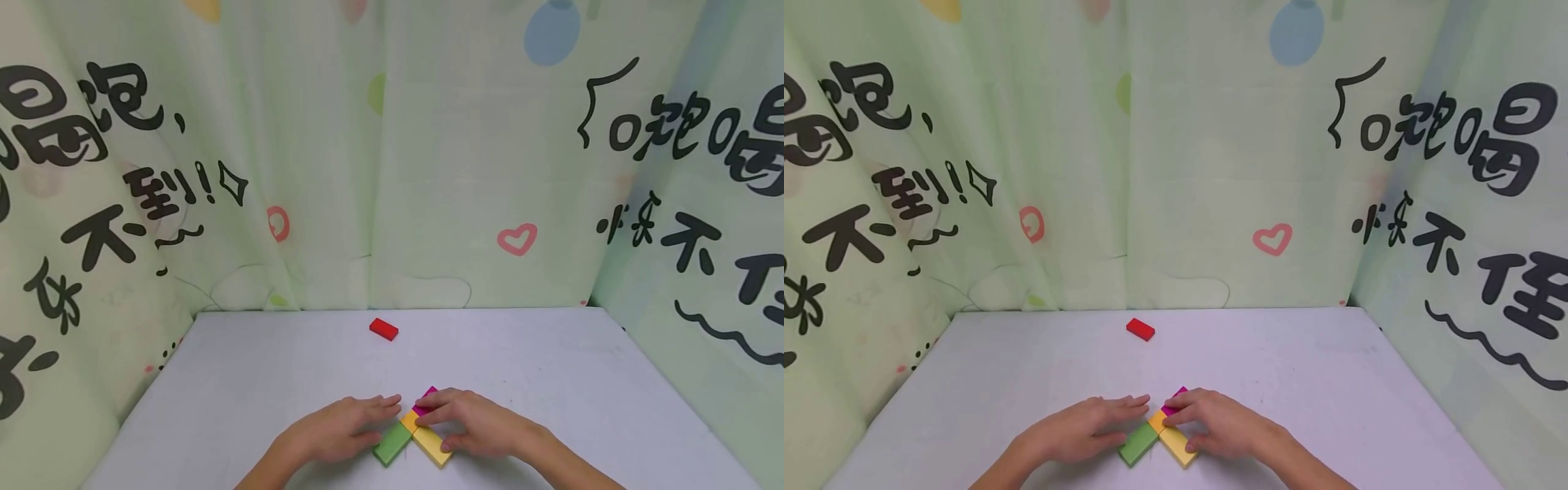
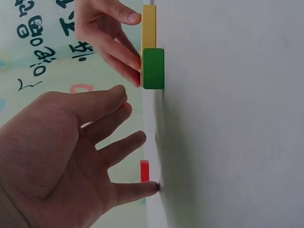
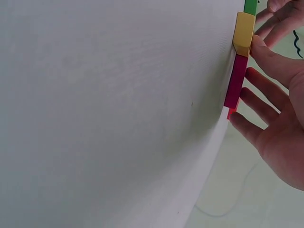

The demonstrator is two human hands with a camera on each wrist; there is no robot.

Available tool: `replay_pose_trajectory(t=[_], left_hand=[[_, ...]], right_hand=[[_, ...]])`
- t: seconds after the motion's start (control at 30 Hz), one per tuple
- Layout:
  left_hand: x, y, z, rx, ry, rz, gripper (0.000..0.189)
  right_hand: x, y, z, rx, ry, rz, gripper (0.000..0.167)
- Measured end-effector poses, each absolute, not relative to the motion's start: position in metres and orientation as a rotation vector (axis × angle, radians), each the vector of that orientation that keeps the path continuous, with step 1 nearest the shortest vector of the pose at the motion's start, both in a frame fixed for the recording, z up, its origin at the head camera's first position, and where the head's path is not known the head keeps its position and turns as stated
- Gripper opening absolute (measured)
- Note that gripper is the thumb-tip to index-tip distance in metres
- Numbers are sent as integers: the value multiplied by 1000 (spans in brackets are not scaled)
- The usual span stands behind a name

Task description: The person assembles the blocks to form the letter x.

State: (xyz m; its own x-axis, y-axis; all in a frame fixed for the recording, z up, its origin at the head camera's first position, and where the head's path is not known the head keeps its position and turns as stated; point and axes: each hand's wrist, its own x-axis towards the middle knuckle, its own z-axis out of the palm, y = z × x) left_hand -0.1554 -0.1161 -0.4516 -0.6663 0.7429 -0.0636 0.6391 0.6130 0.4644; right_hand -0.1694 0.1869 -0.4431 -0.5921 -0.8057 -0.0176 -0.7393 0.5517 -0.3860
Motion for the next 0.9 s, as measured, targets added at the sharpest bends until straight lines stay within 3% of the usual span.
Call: replay_pose_trajectory(t=[0.57, 0.9], left_hand=[[-166, -130, -450, 972, 2659, 592, 53], [-191, -141, -449, 929, 2735, 543, 53]], right_hand=[[-168, 190, -448, -1284, 2541, -547, 51], [-168, 193, -451, -1295, 2510, -547, 50]])
